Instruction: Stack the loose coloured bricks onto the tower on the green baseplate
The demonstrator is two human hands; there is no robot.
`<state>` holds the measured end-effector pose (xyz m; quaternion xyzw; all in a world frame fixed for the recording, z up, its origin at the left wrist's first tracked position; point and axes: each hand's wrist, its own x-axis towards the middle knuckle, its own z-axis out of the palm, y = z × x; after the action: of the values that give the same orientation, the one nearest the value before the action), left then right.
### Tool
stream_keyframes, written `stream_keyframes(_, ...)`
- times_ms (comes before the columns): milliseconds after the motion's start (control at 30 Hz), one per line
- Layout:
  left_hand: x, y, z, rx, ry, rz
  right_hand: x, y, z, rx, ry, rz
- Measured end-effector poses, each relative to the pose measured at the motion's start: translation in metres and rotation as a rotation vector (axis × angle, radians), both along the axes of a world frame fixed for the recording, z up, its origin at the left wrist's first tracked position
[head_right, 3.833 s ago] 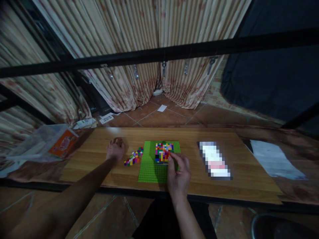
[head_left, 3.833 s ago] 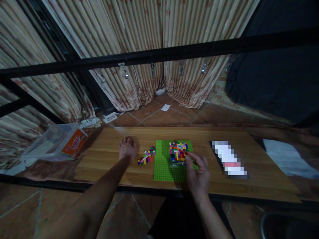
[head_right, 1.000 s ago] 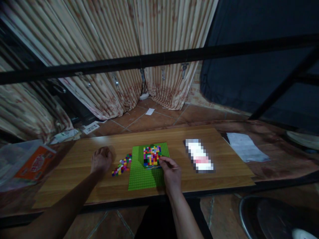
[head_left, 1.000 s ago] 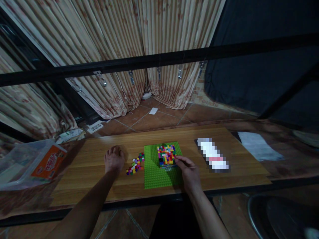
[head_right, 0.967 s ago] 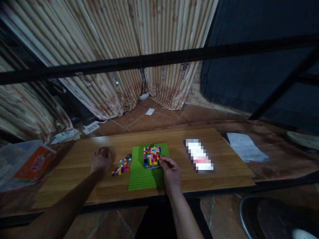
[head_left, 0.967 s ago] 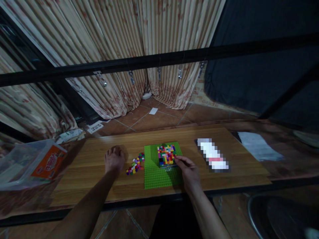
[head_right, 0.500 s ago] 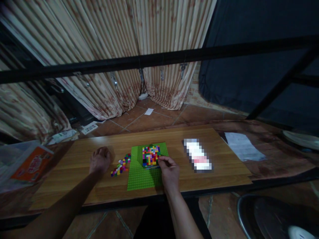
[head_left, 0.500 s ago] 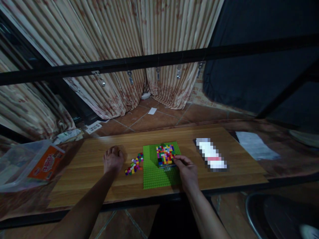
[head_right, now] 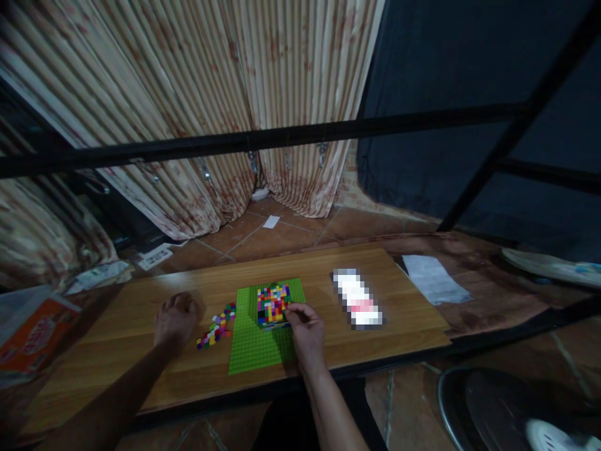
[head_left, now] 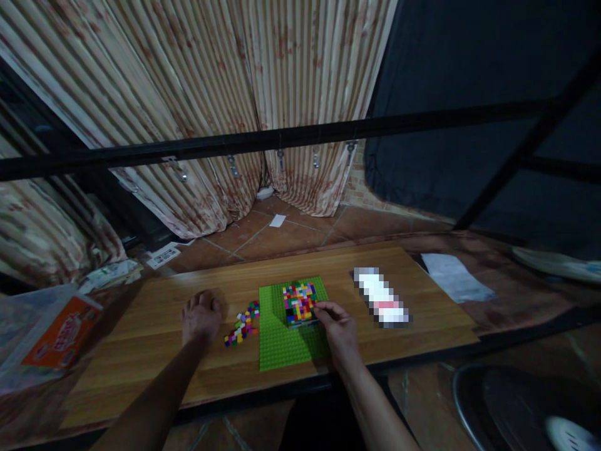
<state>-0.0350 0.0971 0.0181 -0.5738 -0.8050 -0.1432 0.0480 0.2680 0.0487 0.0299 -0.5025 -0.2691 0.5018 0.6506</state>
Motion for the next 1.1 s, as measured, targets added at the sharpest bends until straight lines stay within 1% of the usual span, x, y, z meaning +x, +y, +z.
stream_keyframes(300,0.001,0.000,0.000,0.019,-0.007,0.000,0.004,0.002,-0.003,-0.004,0.032,-0.034)
stream_keyframes(533,0.002,0.000,-0.001,0.045,0.002,0.005,0.001,0.005,-0.005,0.028,-0.135,-0.026)
stream_keyframes(733,0.003,-0.001,-0.002,0.024,-0.004,0.026,0.003,0.001,-0.007,0.043,-0.279,-0.024)
stream_keyframes(1000,0.004,-0.002,-0.004,0.018,-0.020,0.024,0.009,0.004,-0.010,0.003,-0.335,-0.020)
stream_keyframes(1100,0.005,-0.002,-0.004,0.022,-0.029,0.021,0.013,0.000,-0.007,0.010,-0.426,-0.038)
